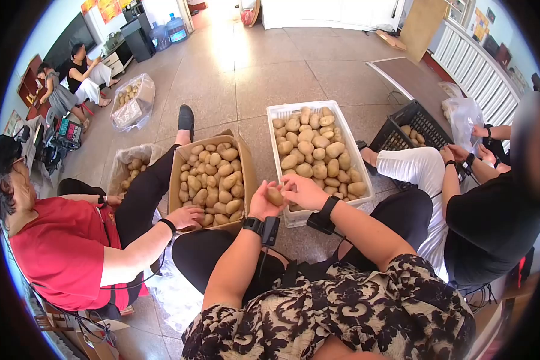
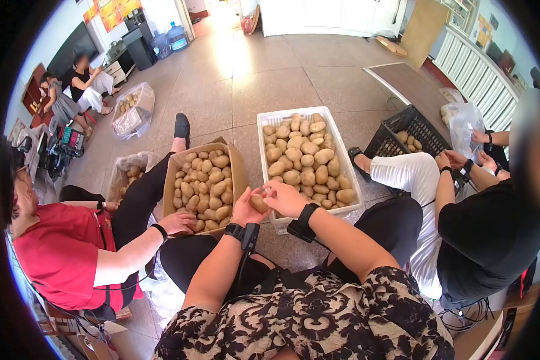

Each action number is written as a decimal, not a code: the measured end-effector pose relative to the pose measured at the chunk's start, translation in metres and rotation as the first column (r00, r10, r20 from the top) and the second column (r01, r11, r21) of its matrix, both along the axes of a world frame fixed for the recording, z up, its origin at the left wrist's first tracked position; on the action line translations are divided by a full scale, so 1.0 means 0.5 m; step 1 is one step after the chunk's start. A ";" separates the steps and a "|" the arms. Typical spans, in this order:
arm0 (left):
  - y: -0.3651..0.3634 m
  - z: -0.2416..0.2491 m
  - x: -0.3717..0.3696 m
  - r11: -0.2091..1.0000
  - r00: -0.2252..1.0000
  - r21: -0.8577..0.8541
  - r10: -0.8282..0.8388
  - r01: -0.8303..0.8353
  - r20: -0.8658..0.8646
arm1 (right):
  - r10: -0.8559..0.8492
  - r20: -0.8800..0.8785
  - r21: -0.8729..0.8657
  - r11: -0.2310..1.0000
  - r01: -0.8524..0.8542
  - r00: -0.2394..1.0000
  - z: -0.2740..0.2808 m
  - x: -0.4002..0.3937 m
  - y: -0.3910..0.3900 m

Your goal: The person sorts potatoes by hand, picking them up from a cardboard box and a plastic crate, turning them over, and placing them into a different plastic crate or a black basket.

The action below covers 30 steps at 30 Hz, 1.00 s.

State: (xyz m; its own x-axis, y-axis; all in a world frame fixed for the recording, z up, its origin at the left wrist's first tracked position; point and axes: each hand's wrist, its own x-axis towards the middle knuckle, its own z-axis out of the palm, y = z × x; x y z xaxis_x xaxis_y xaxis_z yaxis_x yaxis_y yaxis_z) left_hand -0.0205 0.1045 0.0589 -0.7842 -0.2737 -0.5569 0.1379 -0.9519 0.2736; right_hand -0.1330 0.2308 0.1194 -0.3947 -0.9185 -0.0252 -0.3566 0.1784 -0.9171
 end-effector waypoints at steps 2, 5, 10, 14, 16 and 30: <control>-0.005 -0.013 -0.004 1.000 0.999 0.013 -0.016 0.016 -0.043 | -0.026 -0.057 -0.006 1.000 0.026 0.998 -0.019 -0.007 0.000; -0.020 -0.030 -0.007 0.998 0.998 0.021 0.057 -0.056 -0.015 | -0.115 -0.221 -0.006 0.993 0.116 0.968 -0.038 -0.029 0.013; -0.056 -0.073 -0.001 0.970 0.975 0.100 0.217 -0.221 0.047 | -0.095 -0.503 0.250 0.936 0.249 0.859 -0.113 -0.094 0.076; -0.074 -0.065 0.003 0.938 0.931 0.066 0.325 -0.339 0.166 | 0.000 -0.441 0.499 0.831 0.245 0.897 -0.122 -0.098 0.110; -0.085 -0.069 0.006 0.923 0.915 0.085 0.355 -0.376 0.190 | -0.006 -0.388 0.531 0.816 0.229 0.922 -0.140 -0.101 0.112; -0.140 -0.115 0.029 0.720 0.717 0.017 0.689 -0.694 0.102 | 0.031 -0.312 0.445 0.888 0.117 0.950 -0.173 -0.117 0.115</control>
State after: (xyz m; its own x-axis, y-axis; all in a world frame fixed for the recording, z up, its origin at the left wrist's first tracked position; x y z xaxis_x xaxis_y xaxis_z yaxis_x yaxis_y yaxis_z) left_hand -0.0061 0.0345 0.0014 -0.3381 -0.6914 -0.6385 0.7425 -0.6128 0.2704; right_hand -0.1914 0.2885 0.0331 -0.4900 -0.8159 -0.3069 -0.5840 0.5687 -0.5793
